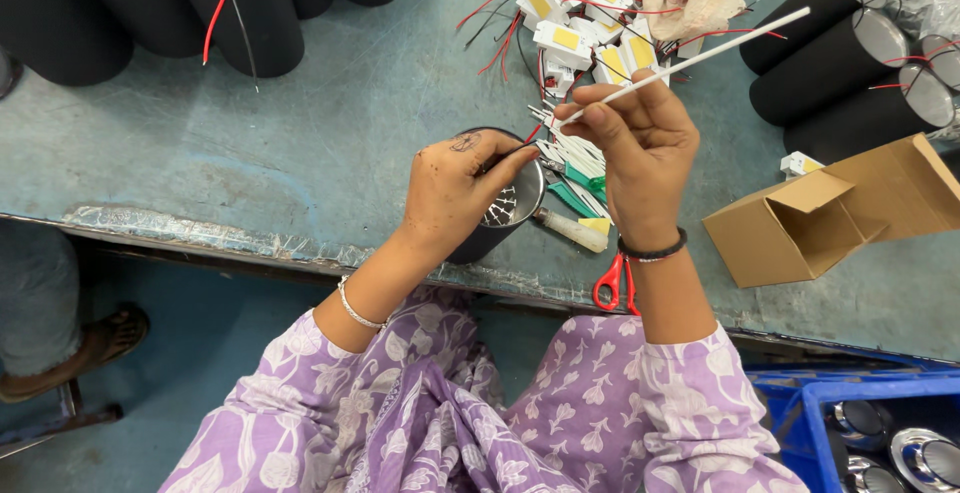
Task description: The person assembles cylindrical light fixtures by inserting LED modules and power drivers into black cylinders, connecting wires with a screwdriver, and securing components with zip ties. The person places finished units on the table and repeats the process with additional parts.
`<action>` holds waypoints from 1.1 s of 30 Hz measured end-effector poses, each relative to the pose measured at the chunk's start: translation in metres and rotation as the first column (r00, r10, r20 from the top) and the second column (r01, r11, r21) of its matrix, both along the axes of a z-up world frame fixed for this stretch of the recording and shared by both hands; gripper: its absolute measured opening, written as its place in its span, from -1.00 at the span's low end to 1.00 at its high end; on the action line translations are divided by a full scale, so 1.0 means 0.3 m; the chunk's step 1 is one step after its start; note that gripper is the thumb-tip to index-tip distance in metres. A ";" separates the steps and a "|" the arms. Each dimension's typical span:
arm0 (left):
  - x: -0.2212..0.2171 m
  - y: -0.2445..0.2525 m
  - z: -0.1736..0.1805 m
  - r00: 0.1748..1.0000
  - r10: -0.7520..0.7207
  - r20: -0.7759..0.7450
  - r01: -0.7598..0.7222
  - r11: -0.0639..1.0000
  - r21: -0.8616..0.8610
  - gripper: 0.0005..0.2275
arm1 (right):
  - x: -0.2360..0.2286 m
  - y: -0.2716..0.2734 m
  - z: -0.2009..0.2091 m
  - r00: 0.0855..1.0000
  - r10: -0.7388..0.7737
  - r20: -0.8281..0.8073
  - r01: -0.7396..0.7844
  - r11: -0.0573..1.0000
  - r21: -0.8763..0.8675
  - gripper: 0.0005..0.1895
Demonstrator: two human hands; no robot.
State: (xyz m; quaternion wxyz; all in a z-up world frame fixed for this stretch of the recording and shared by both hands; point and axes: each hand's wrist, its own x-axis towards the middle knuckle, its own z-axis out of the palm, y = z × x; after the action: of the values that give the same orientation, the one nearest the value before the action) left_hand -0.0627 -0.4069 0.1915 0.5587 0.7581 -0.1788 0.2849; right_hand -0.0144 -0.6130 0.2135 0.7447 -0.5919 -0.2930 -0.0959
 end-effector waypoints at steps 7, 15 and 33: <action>0.001 0.000 0.001 0.998 -0.014 0.056 0.011 0.999 0.043 -0.88 | 0.011 0.008 -0.003 1.000 0.009 -0.023 -0.008 1.000 0.019 -0.60; 0.003 -0.001 -0.002 0.998 -0.024 0.054 0.021 0.998 0.057 -0.88 | 0.009 0.016 0.007 0.999 -0.007 -0.047 0.007 1.000 0.005 -0.65; 0.040 0.081 0.030 0.997 0.033 0.077 -0.064 0.892 0.447 -0.84 | -0.046 0.065 0.046 0.980 -0.197 0.016 0.187 0.900 -0.393 -0.90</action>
State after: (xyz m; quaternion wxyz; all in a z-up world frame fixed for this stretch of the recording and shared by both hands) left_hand -0.0508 -0.3827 0.2004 0.3549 0.8608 -0.2394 0.2751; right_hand -0.0282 -0.5935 0.2272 0.6013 -0.7562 -0.2372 -0.1010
